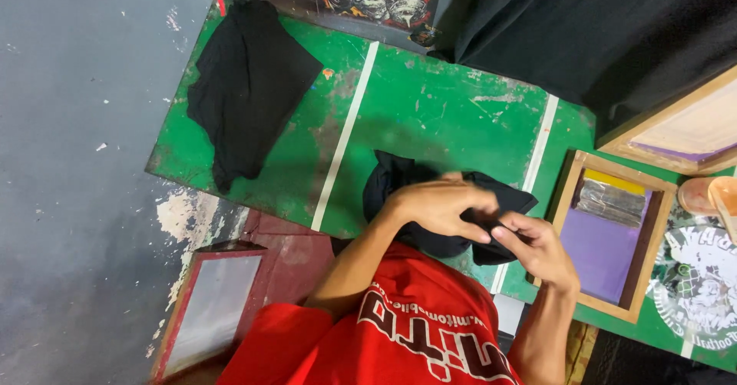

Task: Aligning a t-shirt on a workbench and applying ink through a screen printing frame using a squeegee.

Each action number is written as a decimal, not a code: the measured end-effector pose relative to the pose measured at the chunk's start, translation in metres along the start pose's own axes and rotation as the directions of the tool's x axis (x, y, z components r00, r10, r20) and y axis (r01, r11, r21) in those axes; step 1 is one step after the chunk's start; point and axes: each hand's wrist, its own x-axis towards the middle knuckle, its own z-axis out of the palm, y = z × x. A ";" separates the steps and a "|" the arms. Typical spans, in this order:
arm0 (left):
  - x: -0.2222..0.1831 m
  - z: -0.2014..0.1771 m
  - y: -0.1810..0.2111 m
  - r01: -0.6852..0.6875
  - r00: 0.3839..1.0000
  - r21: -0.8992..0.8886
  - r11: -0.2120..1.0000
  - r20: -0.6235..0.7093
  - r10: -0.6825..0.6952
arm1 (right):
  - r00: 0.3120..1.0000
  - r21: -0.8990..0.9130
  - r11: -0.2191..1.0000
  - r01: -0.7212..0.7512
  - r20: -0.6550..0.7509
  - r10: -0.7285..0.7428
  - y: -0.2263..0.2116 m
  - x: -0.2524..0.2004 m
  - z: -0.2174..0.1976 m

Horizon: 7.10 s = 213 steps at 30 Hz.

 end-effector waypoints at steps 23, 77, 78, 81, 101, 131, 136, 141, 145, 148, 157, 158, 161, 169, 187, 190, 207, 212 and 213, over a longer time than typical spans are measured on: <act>0.002 -0.028 -0.022 0.348 0.899 -0.002 0.937 -0.282 -0.334 | 0.973 -0.146 0.970 -0.195 0.093 0.210 -0.077 0.066 0.010; -0.027 0.051 0.000 0.515 0.801 -0.320 0.795 -0.151 -0.580 | 0.994 -0.113 0.989 -0.091 -0.072 0.083 -0.139 0.046 0.042; -0.030 0.053 -0.003 0.512 0.805 -0.320 0.797 -0.147 -0.575 | 0.994 -0.114 0.989 -0.090 -0.079 0.081 -0.137 0.045 0.043; -0.053 0.062 -0.019 0.687 0.693 -0.149 0.711 -0.158 -0.703 | 0.976 0.106 0.993 -0.044 -0.206 0.065 -0.131 0.040 0.045; -0.088 0.047 -0.045 0.464 0.884 0.297 0.835 -0.091 -0.458 | 0.677 0.067 0.977 0.202 -0.731 -0.090 -0.083 0.023 0.028; -0.061 0.019 -0.001 0.493 0.863 0.282 0.823 -0.040 -0.503 | 0.954 -0.393 0.884 0.252 -0.049 -0.294 -0.106 0.042 0.043; -0.097 0.033 -0.050 0.527 0.839 0.231 0.818 0.015 -0.544 | 0.939 -0.408 0.911 0.059 -0.287 -0.189 -0.108 0.033 0.025; -0.087 0.014 -0.040 0.527 0.829 0.362 0.769 -0.019 -0.559 | 0.840 -0.479 0.877 0.026 -0.465 -0.279 -0.080 0.030 0.007; -0.073 0.004 -0.026 0.471 0.876 0.338 0.814 -0.068 -0.478 | 0.811 -0.494 0.857 0.147 -0.436 -0.390 -0.088 0.036 0.012; -0.065 0.006 -0.016 0.438 0.896 0.289 0.851 -0.066 -0.439 | 0.906 -0.388 0.875 0.288 -0.185 -0.380 -0.104 0.046 0.033; -0.073 0.018 -0.023 0.560 0.821 0.113 0.821 -0.209 -0.532 | 0.901 -0.446 0.853 0.269 -0.195 -0.386 -0.084 0.058 0.071; -0.076 0.020 -0.026 0.553 0.824 0.111 0.826 -0.220 -0.522 | 0.886 -0.517 0.815 0.262 -0.206 -0.416 -0.086 0.058 0.072; -0.054 0.020 -0.006 0.432 0.869 0.365 0.825 -0.411 -0.274 | 0.905 -0.524 0.831 0.186 -0.239 -0.353 -0.085 0.056 0.077; -0.080 0.061 -0.037 0.491 0.804 -0.014 0.871 -0.378 -0.459 | 0.830 -0.622 0.756 0.204 -0.300 -0.470 -0.112 0.052 0.083; -0.097 0.062 -0.042 0.482 0.856 0.245 0.841 -0.338 -0.392 | 0.840 -0.432 0.880 0.196 -0.390 -0.378 -0.098 0.033 0.052; -0.094 0.060 -0.037 0.467 0.870 0.303 0.831 -0.327 -0.370 | 0.754 -0.442 0.877 0.191 -0.506 -0.419 -0.097 0.030 0.046; -0.062 0.023 -0.008 0.496 0.861 0.187 0.848 0.019 -0.508 | 0.875 -0.855 0.518 0.008 -0.245 -0.418 -0.115 0.027 0.002; -0.107 0.083 -0.074 0.754 0.625 0.067 0.653 0.229 -0.746 | 0.855 0.133 0.987 0.088 -0.519 -0.006 -0.123 0.054 0.058; -0.113 0.084 -0.079 0.751 0.628 0.068 0.657 0.233 -0.743 | 0.852 0.133 0.987 0.089 -0.524 -0.007 -0.112 0.054 0.058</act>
